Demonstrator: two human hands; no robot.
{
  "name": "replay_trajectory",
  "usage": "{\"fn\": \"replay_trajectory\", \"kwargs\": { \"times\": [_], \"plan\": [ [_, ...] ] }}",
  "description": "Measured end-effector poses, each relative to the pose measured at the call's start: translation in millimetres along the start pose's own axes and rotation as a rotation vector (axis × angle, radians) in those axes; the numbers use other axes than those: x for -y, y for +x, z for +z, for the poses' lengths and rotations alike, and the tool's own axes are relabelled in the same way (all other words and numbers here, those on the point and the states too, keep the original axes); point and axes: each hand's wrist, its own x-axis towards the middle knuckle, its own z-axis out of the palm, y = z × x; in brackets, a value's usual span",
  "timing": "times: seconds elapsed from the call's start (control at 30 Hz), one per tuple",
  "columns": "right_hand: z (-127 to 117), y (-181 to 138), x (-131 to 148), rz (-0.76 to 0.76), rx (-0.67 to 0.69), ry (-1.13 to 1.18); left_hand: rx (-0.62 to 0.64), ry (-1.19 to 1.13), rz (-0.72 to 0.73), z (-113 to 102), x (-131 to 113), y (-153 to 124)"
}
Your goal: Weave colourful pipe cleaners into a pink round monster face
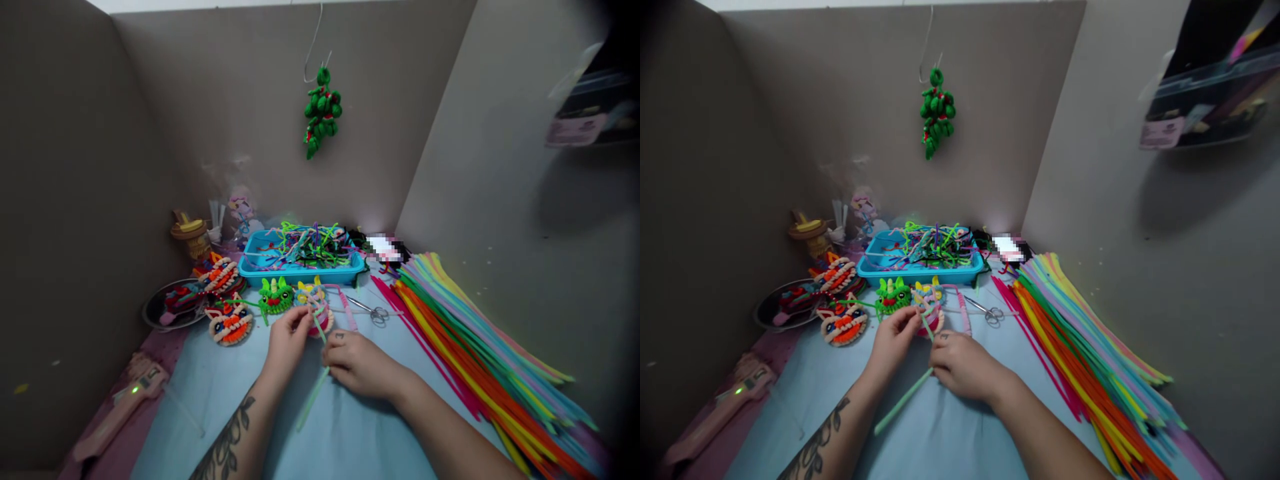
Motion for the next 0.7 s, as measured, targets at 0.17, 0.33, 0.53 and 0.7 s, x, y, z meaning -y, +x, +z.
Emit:
{"fn": "replay_trajectory", "kwargs": {
  "times": [0.17,0.33,0.53,0.7],
  "plan": [
    [7,3,-2,0.015,0.035,-0.033,-0.013,0.216,0.098,1,-2,-4],
    [10,2,0,-0.031,0.052,-0.049,-0.105,0.125,0.010,-1,-4,-1],
    [17,6,6,-0.094,0.175,-0.169,-0.032,0.042,-0.106,-3,-2,3],
    [16,6,12,-0.129,0.183,-0.102,-0.002,0.022,-0.110,-3,-1,4]
  ]
}}
